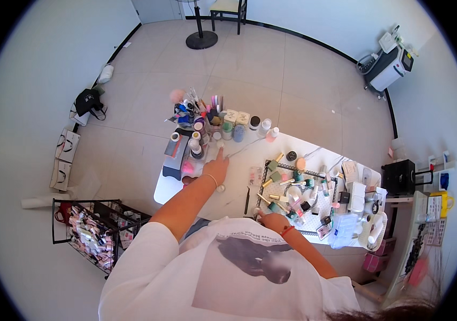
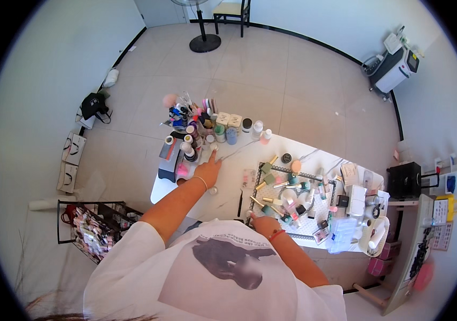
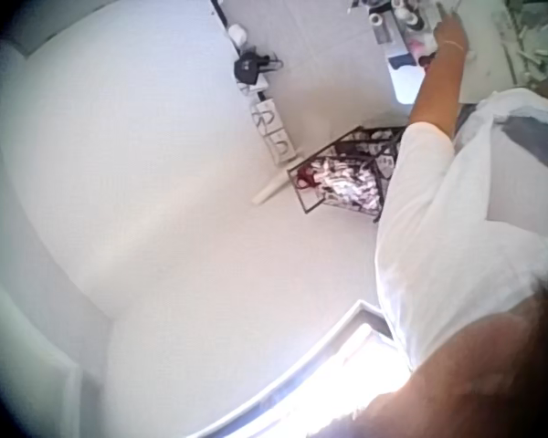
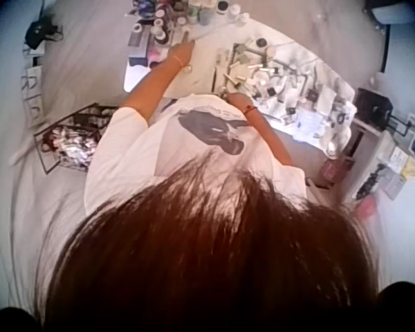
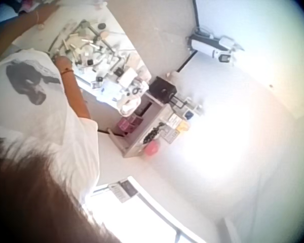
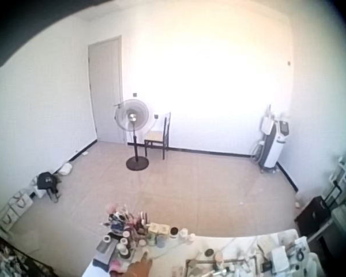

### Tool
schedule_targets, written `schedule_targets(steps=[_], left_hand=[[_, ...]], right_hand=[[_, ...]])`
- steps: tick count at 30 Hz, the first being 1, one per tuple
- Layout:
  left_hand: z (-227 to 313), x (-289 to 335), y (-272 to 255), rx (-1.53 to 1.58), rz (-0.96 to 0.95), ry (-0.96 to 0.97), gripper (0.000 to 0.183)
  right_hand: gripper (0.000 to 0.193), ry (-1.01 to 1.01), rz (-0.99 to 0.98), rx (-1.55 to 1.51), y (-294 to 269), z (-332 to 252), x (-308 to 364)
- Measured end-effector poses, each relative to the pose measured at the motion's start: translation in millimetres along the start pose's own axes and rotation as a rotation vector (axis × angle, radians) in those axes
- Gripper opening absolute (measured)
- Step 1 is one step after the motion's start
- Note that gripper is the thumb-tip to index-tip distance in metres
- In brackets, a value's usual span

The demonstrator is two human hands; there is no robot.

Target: The person organizes cosmetic supplies on a white table, picking up small bottles and containers, inspecting them, and placing them into a tray. The person handles various items including brushes and jars, moving them around the workspace to arrange them.

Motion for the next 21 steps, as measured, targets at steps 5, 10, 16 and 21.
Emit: schedule_targets(steps=[5, 10, 16, 21], left_hand=[[-0.6, -3.7, -2.3, 0.026, -0.055, -0.011, 0.053], [-2.6, -6.4, -0.1, 0.158, -0.035, 0.006, 0.04], [-10.3, -15.4, 2.3, 0.406, 0.056, 0.119, 0.037], [-14.3, -11.9, -7.9, 0.527, 0.151, 0.2, 0.035]], right_hand=[[0.035, -0.002, -0.03, 0.015, 1.8, 2.5, -4.3], [0.04, 0.049, 0.032, -0.036, -1.9, 4.4, -7.4], [0.04, -0.047, 0.001, 0.003, -7.1, -7.6, -1.4], [0.038, 0.018, 0.011, -0.021, -10.8, -7.0, -0.5]])
Point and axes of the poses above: each hand's wrist, its own x-axis away from the middle knuckle, its own y-axis out of the palm, z = x × y, the point moved 9 cm from there along -x, towards the middle knuckle, and after that the axes turned 9 degrees about -y, right-handed, at the moved point
